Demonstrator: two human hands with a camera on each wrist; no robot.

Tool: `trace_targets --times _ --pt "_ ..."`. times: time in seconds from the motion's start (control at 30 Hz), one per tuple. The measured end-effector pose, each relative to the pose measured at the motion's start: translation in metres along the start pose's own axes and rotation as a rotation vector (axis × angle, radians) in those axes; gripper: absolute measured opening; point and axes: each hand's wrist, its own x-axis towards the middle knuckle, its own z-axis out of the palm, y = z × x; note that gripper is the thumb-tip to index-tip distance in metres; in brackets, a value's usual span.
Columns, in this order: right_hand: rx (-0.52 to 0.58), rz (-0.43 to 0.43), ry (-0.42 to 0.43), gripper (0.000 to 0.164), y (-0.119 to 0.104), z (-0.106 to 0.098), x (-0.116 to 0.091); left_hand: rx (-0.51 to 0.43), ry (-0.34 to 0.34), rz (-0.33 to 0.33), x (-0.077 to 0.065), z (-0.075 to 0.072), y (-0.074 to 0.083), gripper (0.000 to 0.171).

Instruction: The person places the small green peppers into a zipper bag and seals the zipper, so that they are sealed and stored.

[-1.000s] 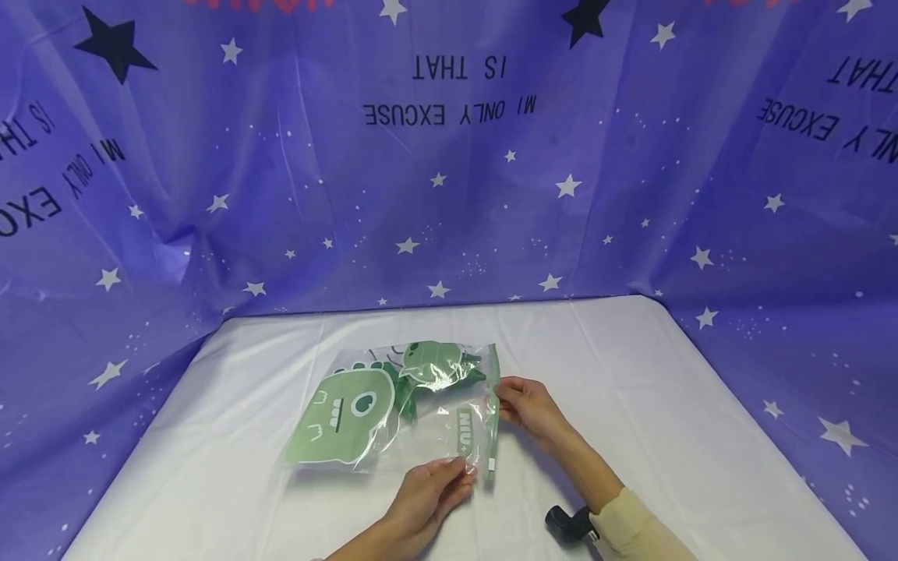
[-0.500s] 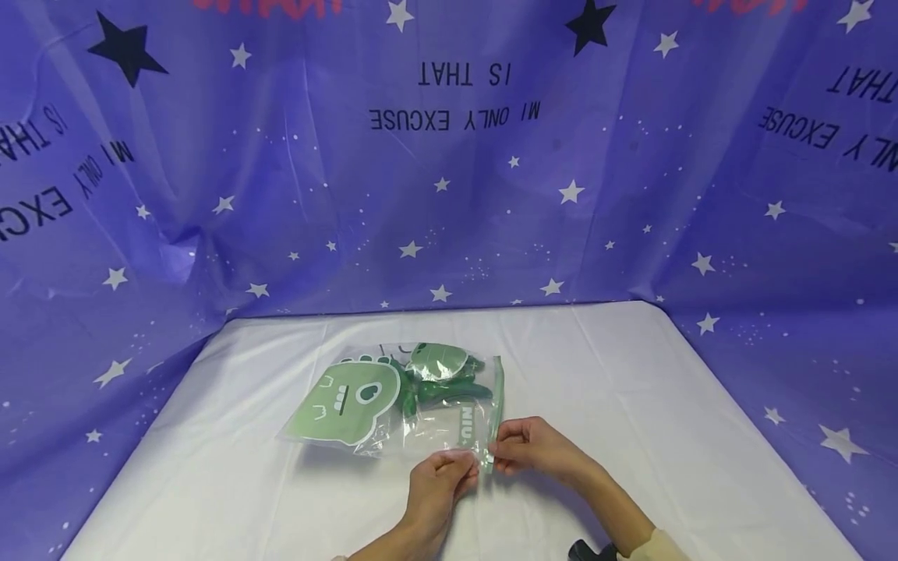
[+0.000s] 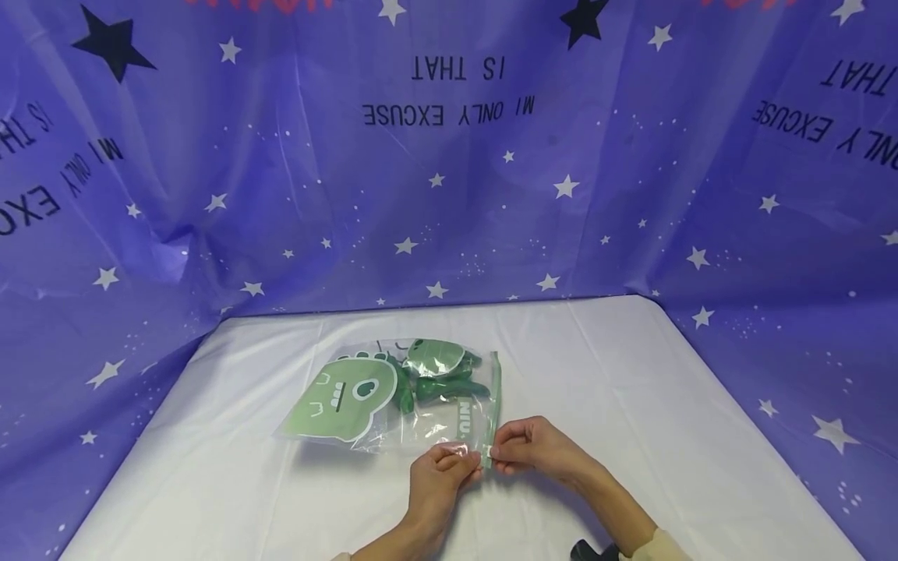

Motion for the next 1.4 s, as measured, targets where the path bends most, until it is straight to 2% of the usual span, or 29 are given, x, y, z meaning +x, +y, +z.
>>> trace_targets --times 0.17,0.33,0.47,0.67,0.8,0.93,1.13,1.23,1.4 --pt "0.015 -0.003 0.038 0.023 -0.003 0.003 0.001 0.062 0.024 0.043 0.000 -0.001 0.001 0.032" --pt "0.103 0.002 0.146 0.022 -0.006 0.003 0.002 0.126 0.045 0.050 -0.008 -0.001 0.000 0.029" --pt "0.202 -0.002 0.208 0.019 -0.012 -0.007 0.010 0.098 0.038 0.026 -0.017 0.000 -0.002 0.025" --pt "0.299 0.028 0.283 0.010 -0.016 -0.041 0.038 0.024 -0.023 -0.028 -0.029 0.005 -0.001 0.021" --pt "0.303 0.071 0.349 0.012 -0.015 -0.060 0.056 0.038 -0.027 -0.049 -0.034 0.009 0.000 0.019" --pt "0.293 0.097 0.424 0.022 -0.011 -0.074 0.068 0.040 -0.017 -0.086 -0.038 0.015 -0.003 0.018" --pt "0.295 0.090 0.519 0.031 -0.007 -0.088 0.086 0.016 -0.021 -0.111 -0.040 0.022 -0.008 0.019" --pt "0.297 0.062 0.549 0.026 -0.008 -0.091 0.094 0.017 -0.047 -0.090 -0.039 0.026 -0.007 0.018" --pt "0.285 0.044 0.542 0.010 -0.011 -0.092 0.099 -0.001 -0.085 -0.100 -0.036 0.034 -0.008 0.016"
